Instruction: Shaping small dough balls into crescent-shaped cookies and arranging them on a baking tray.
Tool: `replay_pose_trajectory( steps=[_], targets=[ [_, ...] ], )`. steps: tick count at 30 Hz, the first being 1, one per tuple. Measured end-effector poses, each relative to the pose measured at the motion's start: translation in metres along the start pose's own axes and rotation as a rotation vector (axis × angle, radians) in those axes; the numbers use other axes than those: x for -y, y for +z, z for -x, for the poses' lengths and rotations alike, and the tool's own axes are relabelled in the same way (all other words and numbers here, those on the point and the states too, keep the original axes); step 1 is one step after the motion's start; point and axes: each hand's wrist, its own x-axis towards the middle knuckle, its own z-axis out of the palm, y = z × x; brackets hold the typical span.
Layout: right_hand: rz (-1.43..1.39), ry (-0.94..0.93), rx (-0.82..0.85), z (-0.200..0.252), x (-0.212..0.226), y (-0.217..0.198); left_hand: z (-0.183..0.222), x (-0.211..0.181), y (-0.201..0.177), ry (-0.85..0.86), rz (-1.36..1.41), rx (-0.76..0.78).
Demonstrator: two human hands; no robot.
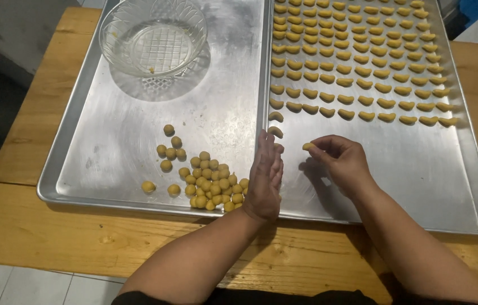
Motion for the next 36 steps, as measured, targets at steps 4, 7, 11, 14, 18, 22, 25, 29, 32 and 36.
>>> replay_pose_trajectory(
  steps=[4,7,11,14,18,22,25,29,32,36],
  targets=[
    [0.072,0.026,0.022,-0.009,0.005,-0.002,-0.003,-0.005,-0.006,0.003,-0.07,-0.001],
    [0.11,0.05,0.034,-0.019,0.007,-0.002,-0.001,-0.009,-0.006,0.027,-0.167,0.006],
    [0.151,0.052,0.073,-0.028,0.018,0.002,0.001,-0.017,0.001,0.109,-0.078,-0.036],
    [0.204,0.032,0.084,-0.039,0.014,0.003,-0.001,-0.015,0.0,0.12,-0.072,-0.039],
    [0.294,0.008,0.081,-0.05,0.008,0.003,-0.001,-0.011,-0.004,0.143,-0.132,-0.002],
    [0.318,-0.022,0.056,-0.061,0.001,0.001,-0.007,0.0,-0.013,0.146,-0.153,0.006],
    [0.297,-0.089,0.0,-0.077,-0.009,-0.001,-0.01,0.006,-0.018,0.148,-0.159,0.019],
    [0.348,-0.157,-0.054,-0.094,-0.019,0.002,-0.006,-0.002,-0.011,0.157,-0.173,0.042],
    [0.372,-0.166,-0.059,-0.093,-0.013,0.008,-0.003,-0.012,-0.003,0.16,-0.168,0.061],
    [0.385,-0.17,-0.035,-0.087,-0.001,0.015,-0.004,-0.008,-0.004,0.131,-0.15,0.065]
  ],
)
